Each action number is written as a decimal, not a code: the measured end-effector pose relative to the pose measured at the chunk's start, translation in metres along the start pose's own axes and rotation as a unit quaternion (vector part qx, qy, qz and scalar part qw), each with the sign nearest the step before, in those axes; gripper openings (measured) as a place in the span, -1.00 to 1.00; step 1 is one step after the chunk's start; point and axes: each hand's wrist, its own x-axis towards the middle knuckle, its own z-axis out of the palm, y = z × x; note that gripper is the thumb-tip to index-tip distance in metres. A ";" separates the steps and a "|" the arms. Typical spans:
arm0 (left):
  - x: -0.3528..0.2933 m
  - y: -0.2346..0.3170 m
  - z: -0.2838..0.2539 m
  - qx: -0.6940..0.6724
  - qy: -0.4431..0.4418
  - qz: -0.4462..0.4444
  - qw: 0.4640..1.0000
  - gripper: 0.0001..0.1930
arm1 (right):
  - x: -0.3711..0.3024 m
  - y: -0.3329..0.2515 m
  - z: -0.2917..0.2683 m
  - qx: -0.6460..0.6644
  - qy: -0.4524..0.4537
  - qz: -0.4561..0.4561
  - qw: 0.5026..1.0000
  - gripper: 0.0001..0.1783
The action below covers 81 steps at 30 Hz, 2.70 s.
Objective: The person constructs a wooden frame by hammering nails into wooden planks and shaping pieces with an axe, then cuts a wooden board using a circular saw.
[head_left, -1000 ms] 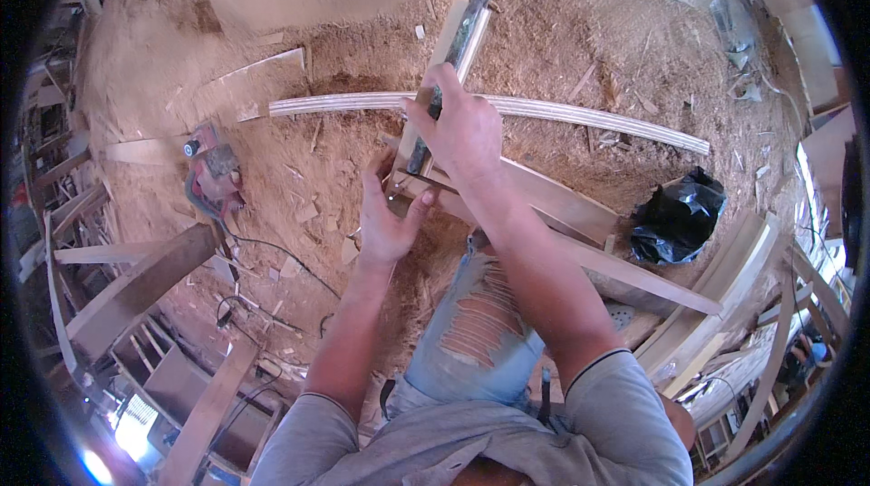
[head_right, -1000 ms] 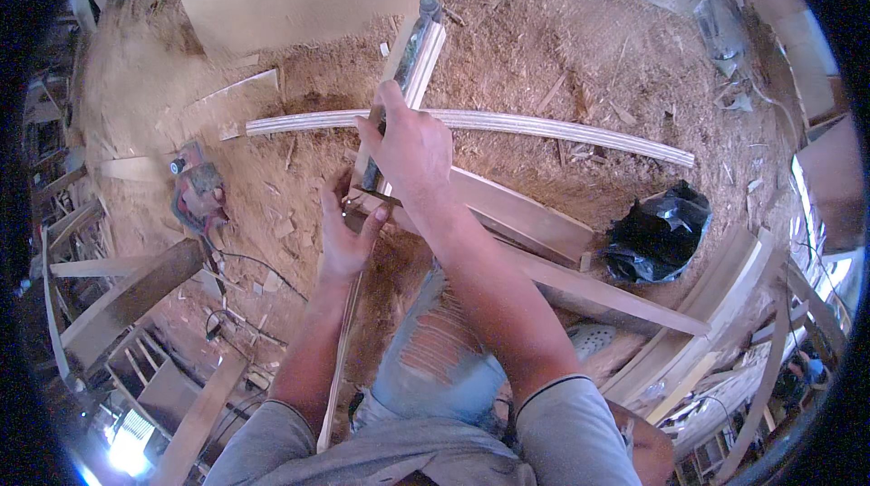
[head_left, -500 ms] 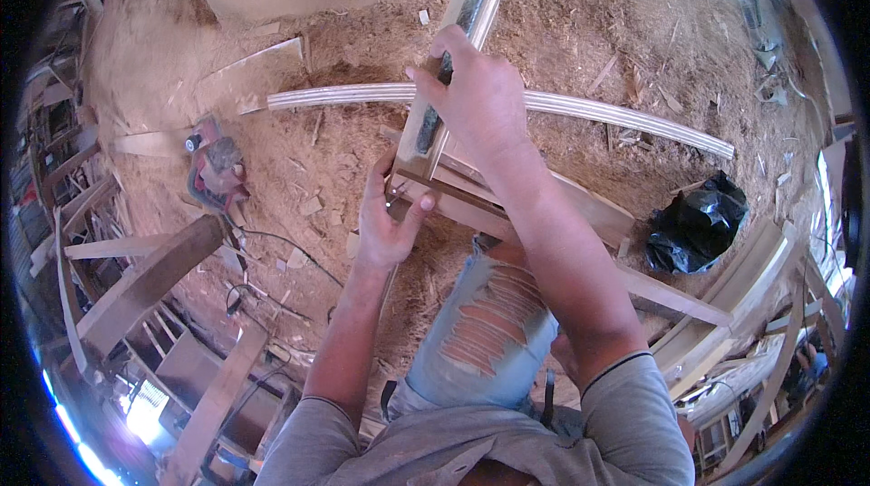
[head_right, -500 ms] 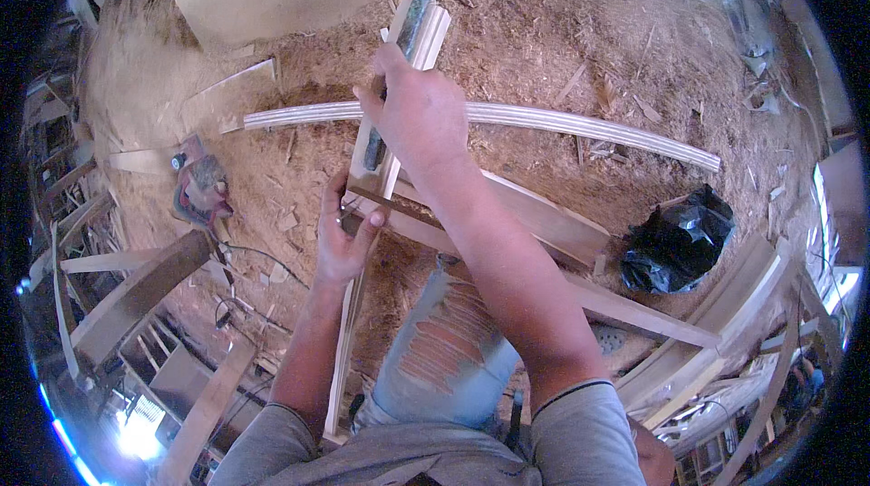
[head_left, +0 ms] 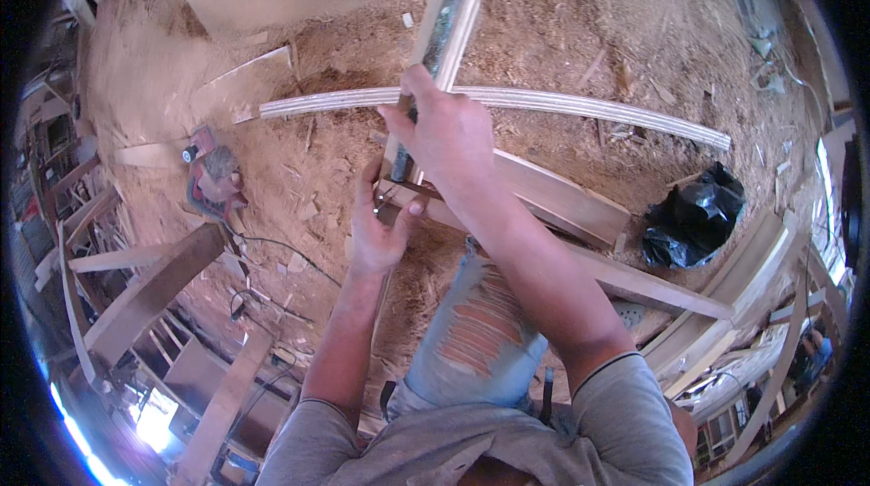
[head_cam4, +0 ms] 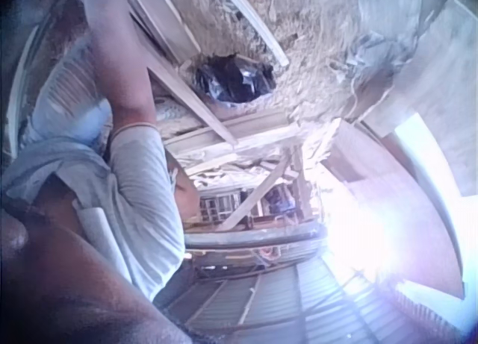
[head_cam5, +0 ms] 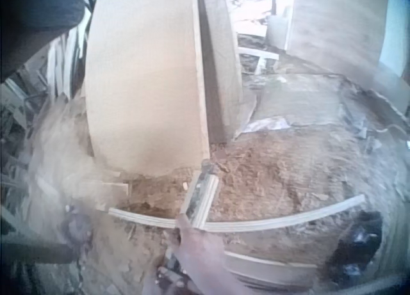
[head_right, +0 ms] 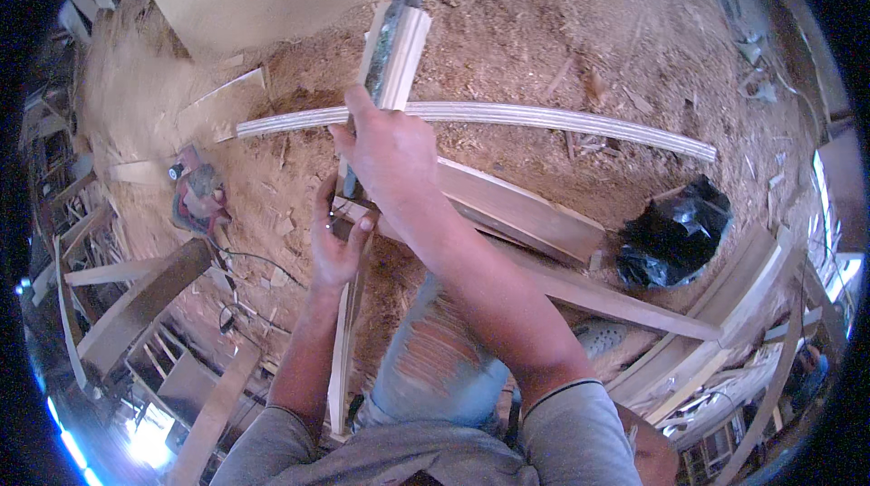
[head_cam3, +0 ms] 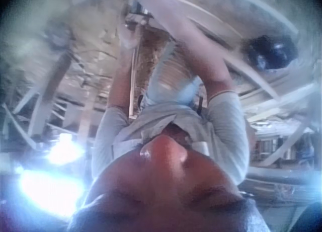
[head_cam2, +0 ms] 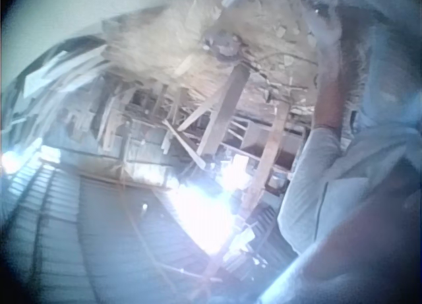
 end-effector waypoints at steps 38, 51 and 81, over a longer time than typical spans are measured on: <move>0.003 -0.005 -0.004 0.003 -0.006 0.091 0.996 -0.27 | -0.434 0.064 -0.367 -0.235 0.008 0.022 0.972 -0.46; 0.017 -0.015 -0.011 0.064 -0.044 0.015 0.997 -0.31 | -0.396 0.294 -0.178 -0.250 -0.072 -0.128 0.957 -0.56; -0.030 0.021 -0.020 0.365 -0.081 -0.038 0.927 -0.05 | -0.003 0.272 -0.137 -0.240 -0.018 -0.270 0.932 -0.49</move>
